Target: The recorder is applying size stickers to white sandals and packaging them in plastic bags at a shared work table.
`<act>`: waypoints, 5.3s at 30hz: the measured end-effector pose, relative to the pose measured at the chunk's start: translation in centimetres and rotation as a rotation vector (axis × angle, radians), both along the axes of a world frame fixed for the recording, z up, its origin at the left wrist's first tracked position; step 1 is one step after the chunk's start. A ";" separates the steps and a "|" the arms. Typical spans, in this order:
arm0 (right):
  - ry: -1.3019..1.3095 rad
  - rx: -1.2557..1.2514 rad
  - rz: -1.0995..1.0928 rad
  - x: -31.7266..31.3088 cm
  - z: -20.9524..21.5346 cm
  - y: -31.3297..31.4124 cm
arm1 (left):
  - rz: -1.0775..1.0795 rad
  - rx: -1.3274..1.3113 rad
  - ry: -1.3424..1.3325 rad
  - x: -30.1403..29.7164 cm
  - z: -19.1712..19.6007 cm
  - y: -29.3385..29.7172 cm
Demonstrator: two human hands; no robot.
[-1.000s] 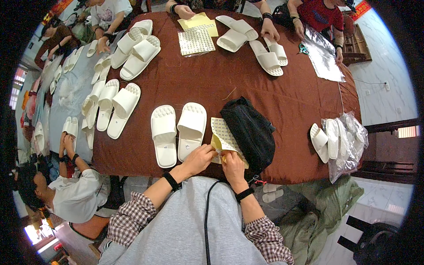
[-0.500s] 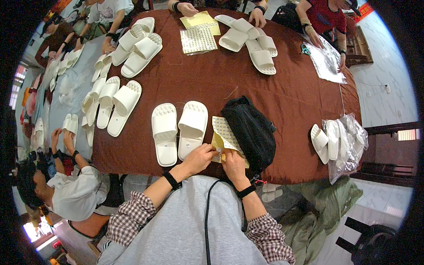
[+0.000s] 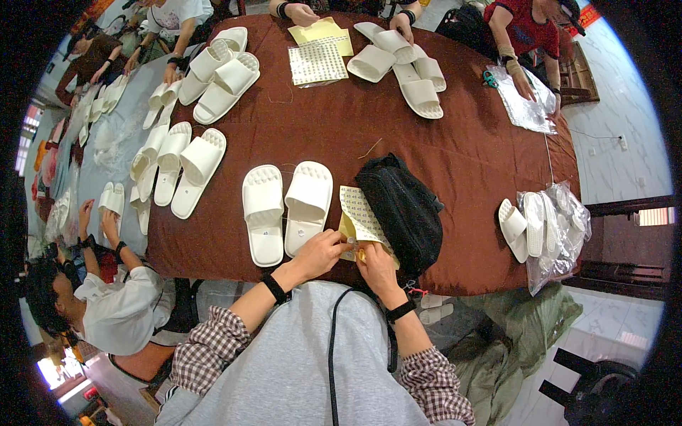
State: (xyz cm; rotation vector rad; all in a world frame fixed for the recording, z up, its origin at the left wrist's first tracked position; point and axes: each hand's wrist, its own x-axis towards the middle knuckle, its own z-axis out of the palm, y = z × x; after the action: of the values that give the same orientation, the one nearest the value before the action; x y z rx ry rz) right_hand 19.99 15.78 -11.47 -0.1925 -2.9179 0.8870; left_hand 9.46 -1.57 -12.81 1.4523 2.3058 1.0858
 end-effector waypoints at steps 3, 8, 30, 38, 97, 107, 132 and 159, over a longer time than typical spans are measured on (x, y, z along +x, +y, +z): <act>0.019 -0.184 -0.054 -0.5 0.9 -0.2 | 0.016 0.015 -0.019 0.1 0.1 -0.1; -0.053 -0.345 -0.118 -2.3 2.0 -0.1 | 0.033 0.081 -0.067 0.1 0.9 -1.8; 0.004 0.150 0.006 -0.8 0.2 -0.6 | 0.061 0.079 -0.005 0.4 0.4 -2.4; -0.061 0.041 -0.017 -1.1 -0.1 0.2 | -0.023 -0.025 0.143 0.7 0.0 -1.1; 0.026 -0.048 0.194 -9.8 1.2 -7.0 | 0.414 -0.132 0.261 2.1 1.1 -8.9; 0.046 -0.052 0.226 -9.4 1.4 -7.0 | 0.424 -0.112 0.221 2.3 1.1 -8.9; -0.054 -0.094 0.225 -10.2 1.6 -7.5 | 0.462 -0.108 0.176 2.3 1.1 -8.6; -0.044 -0.306 0.109 -9.7 1.4 -7.0 | 0.410 -0.069 0.241 3.1 1.0 -9.9</act>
State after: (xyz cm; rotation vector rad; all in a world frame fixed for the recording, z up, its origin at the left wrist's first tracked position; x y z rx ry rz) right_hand 10.34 8.82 -10.05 -0.0727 -2.8396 1.3612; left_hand 12.56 -11.49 -11.84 1.1689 2.8703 0.9512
